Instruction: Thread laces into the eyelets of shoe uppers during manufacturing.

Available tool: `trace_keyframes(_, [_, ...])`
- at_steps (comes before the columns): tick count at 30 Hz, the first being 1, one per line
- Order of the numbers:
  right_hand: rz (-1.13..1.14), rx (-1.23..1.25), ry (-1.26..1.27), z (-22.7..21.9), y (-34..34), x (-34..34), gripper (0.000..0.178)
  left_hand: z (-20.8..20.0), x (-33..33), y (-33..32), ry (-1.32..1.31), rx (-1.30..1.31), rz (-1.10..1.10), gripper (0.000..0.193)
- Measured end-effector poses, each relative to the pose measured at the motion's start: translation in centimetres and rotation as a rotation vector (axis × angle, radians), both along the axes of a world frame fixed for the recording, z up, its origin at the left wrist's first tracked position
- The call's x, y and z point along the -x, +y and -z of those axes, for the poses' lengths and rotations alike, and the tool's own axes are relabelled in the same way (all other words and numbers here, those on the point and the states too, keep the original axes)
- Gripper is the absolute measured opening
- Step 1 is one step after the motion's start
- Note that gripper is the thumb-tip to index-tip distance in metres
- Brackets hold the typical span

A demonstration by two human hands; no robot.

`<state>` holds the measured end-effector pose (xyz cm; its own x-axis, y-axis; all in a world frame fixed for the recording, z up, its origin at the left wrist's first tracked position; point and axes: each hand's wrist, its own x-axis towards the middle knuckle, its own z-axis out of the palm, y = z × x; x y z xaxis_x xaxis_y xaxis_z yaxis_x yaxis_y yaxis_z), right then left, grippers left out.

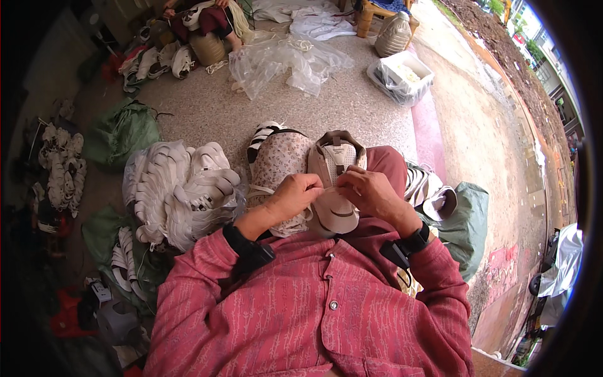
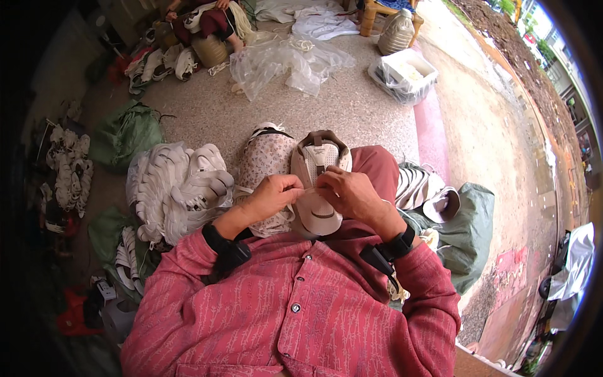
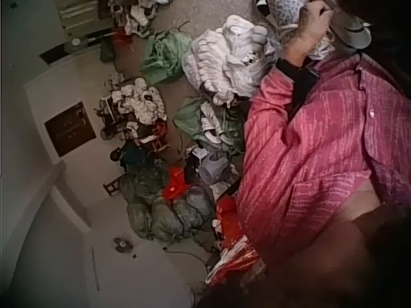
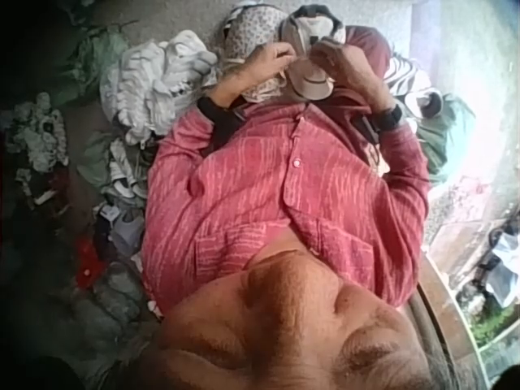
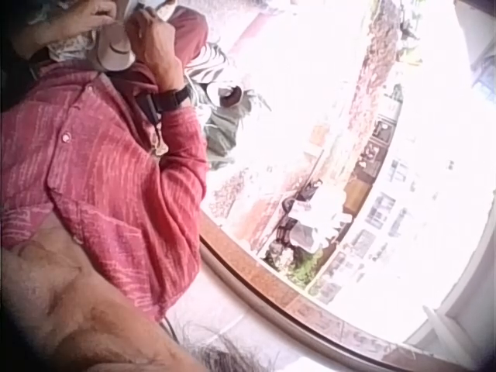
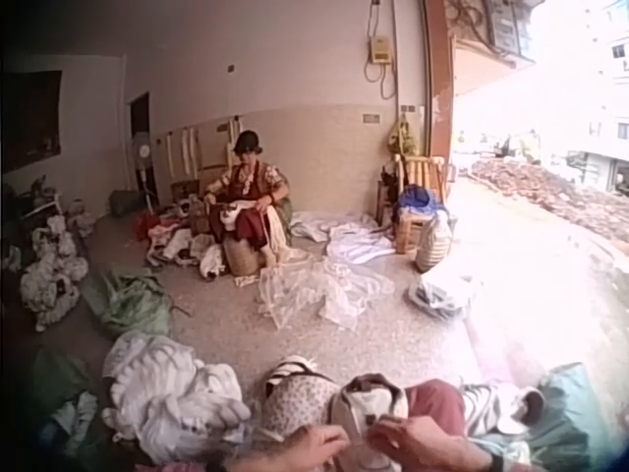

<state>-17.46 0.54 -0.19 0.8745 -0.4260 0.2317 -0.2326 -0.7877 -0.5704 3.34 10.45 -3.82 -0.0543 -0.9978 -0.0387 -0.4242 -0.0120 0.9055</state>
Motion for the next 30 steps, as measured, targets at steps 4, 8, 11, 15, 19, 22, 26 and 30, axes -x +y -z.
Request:
trace_keyframes(4, [-0.066, -0.01, -0.022, 0.2, -0.4, 0.0, 0.012, 0.0, 0.4, 0.0, 0.052, -0.085, -0.03, 0.015])
trace_keyframes(8, [-0.13, -0.075, -0.06, 0.4, -1.0, 0.1, 0.01, 0.7, 0.2, 0.1, 0.187, -0.059, -0.059, 0.014])
trace_keyframes(11, [-0.14, -0.161, -0.018, 0.6, -1.5, 0.2, 0.01, 1.2, -0.2, 0.1, 0.188, -0.051, -0.038, 0.016])
trace_keyframes(15, [-0.156, -0.233, -0.065, 1.3, -1.9, 0.2, 0.01, 0.5, -0.1, 0.0, 0.087, -0.09, 0.035, 0.017])
trace_keyframes(19, [-0.161, -0.26, -0.073, 1.5, -1.8, 0.3, 0.01, -0.3, 0.1, -0.3, -0.039, -0.098, 0.072, 0.018])
trace_keyframes(22, [-0.149, -0.269, -0.069, 1.5, -1.6, 0.3, 0.01, -0.5, 0.4, -0.3, -0.051, -0.061, 0.045, 0.019])
trace_keyframes(26, [-0.111, -0.257, -0.075, 1.3, -1.2, 0.4, 0.007, -0.5, 0.6, 0.1, -0.02, 0.027, 0.023, 0.019])
trace_keyframes(30, [-0.105, -0.271, -0.076, 1.3, -1.4, 0.4, 0.008, -0.7, 0.7, -0.3, -0.015, -0.008, 0.005, 0.018])
